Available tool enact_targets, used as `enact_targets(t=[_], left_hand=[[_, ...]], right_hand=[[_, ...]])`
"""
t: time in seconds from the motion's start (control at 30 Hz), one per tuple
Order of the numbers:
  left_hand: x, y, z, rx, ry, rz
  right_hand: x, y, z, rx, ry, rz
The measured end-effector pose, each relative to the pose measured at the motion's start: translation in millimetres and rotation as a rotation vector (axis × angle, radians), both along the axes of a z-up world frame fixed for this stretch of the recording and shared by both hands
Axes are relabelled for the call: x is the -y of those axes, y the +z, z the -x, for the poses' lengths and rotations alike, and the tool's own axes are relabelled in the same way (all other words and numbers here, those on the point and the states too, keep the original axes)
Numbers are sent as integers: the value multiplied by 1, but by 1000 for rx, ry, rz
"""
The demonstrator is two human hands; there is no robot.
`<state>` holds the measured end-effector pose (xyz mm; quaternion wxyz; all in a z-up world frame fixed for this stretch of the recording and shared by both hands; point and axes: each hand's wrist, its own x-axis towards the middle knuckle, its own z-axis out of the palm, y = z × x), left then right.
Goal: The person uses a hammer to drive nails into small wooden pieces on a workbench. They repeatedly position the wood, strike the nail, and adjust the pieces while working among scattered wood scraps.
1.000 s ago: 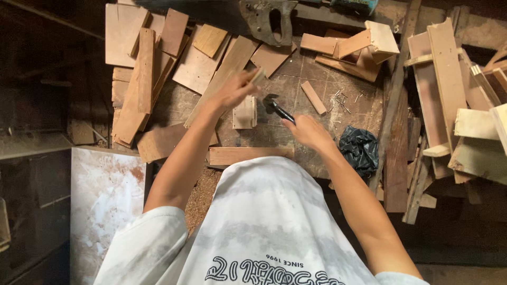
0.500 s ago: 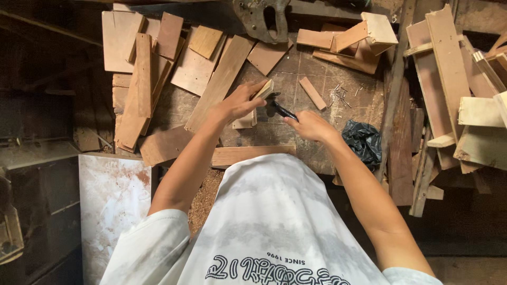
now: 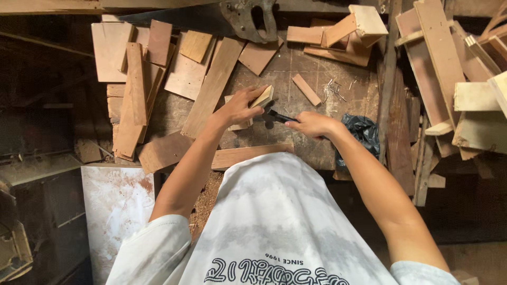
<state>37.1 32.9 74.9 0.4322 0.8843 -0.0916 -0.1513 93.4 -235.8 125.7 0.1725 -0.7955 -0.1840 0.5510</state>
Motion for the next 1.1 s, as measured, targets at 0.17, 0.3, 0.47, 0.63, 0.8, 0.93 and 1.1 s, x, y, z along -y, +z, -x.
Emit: enact_targets(t=[0.17, 0.3, 0.47, 0.63, 0.8, 0.93, 1.1], left_hand=[[10, 6, 4, -189, -22, -21], [8, -1, 2, -91, 21, 53], [17, -20, 4, -338, 147, 520], [13, -26, 2, -462, 131, 705], [-5, -19, 0, -652, 65, 626], [-11, -18, 4, -617, 65, 688], [-22, -21, -7, -825, 176, 570]], right_hand=[[5, 1, 0, -63, -32, 46], [14, 6, -4, -164, -184, -68], [21, 3, 7, -217, -280, -163], [24, -6, 24, -318, -385, -348], [19, -17, 50, -419, -542, -366], [11, -24, 70, -407, -649, -419], [4, -21, 79, -412, -711, -406]])
